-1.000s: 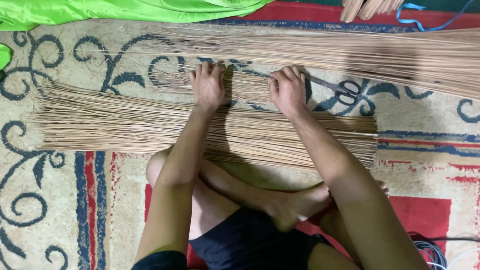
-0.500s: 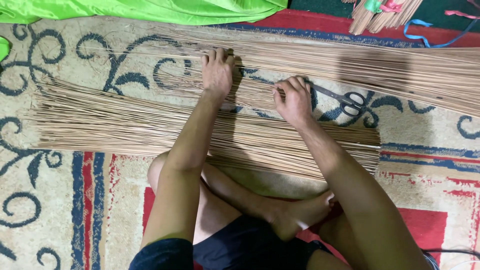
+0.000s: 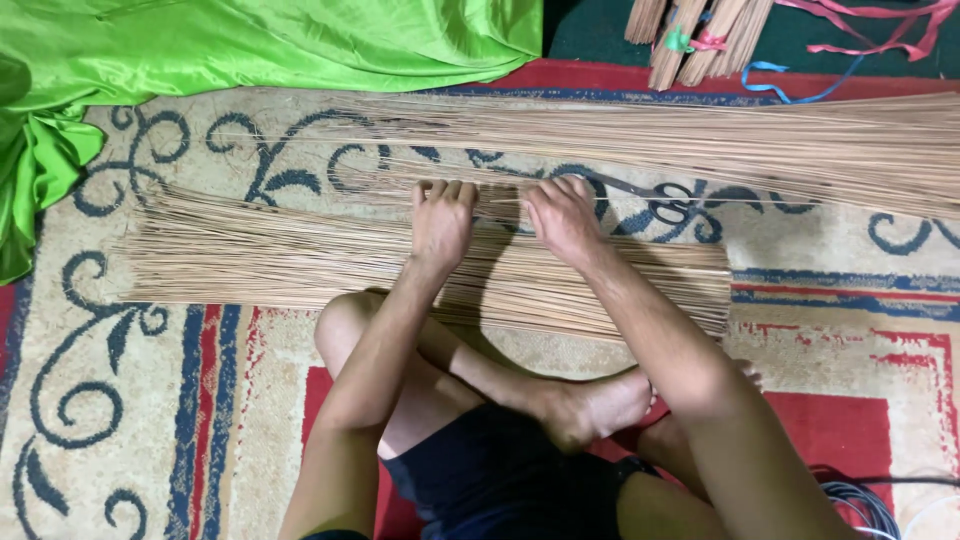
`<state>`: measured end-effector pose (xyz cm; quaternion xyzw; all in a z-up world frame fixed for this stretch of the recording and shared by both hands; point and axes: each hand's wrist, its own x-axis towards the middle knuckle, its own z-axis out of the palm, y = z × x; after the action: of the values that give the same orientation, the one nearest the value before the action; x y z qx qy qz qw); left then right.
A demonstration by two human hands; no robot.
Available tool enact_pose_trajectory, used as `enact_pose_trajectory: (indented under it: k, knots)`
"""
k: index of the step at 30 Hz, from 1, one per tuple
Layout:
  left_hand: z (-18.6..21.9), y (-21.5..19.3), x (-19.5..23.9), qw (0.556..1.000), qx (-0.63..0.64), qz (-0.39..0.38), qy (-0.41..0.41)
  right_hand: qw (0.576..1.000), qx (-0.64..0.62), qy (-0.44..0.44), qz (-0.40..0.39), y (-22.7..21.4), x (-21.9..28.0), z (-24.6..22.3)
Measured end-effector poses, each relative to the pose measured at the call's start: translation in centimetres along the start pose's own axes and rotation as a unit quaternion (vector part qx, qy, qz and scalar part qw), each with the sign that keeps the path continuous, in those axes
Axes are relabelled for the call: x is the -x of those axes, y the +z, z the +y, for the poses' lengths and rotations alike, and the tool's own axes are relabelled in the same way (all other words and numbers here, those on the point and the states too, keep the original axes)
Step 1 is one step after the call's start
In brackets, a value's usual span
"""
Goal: Assembling a broom by aligning and trimming thin wooden sticks on the floor.
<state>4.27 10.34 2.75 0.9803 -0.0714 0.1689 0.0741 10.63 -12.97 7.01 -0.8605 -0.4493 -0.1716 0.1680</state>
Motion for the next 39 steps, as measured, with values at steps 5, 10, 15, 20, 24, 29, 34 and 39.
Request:
enact_pose_trajectory:
  k: [5, 10, 15, 20, 24, 29, 34, 39]
  knots:
    - [-0.9, -3.2, 4.8, 1.000, 0.008, -0.006, -0.003, 1.000, 0.008, 0.018, 0.010, 1.0, 7.9, 2.6]
    - [0.0, -6.3, 6.9, 1.000, 0.013, -0.025, -0.009, 0.998, 0.042, 0.041, 0.004, -3.3, 12.2, 3.1]
    - [8.4, -8.2, 4.8, 0.997, 0.006, -0.064, 0.048, 0.999, 0.025, 0.031, 0.037, -4.1, 12.7, 1.6]
    - [13.0, -5.2, 3.5, 0.996, 0.044, -0.024, 0.078, 0.998, 0.013, 0.022, 0.054, -5.8, 10.7, -2.3]
    - [11.0, -4.9, 4.2, 0.995, 0.065, -0.030, 0.071, 0.998, 0.037, 0.035, 0.041, -5.3, 12.8, -0.9]
    - [6.1, -5.8, 5.5, 0.997, 0.040, -0.049, 0.052, 0.994, 0.073, 0.075, 0.006, -6.4, 16.9, 2.9]
    - [8.6, -6.5, 5.0, 0.995, 0.048, -0.063, 0.055, 0.991, 0.100, 0.091, 0.012, -6.1, 17.7, 3.2]
    - [15.7, -6.3, 3.5, 0.987, 0.069, -0.104, 0.097, 0.996, 0.050, 0.064, 0.028, -5.3, 15.2, -0.1]
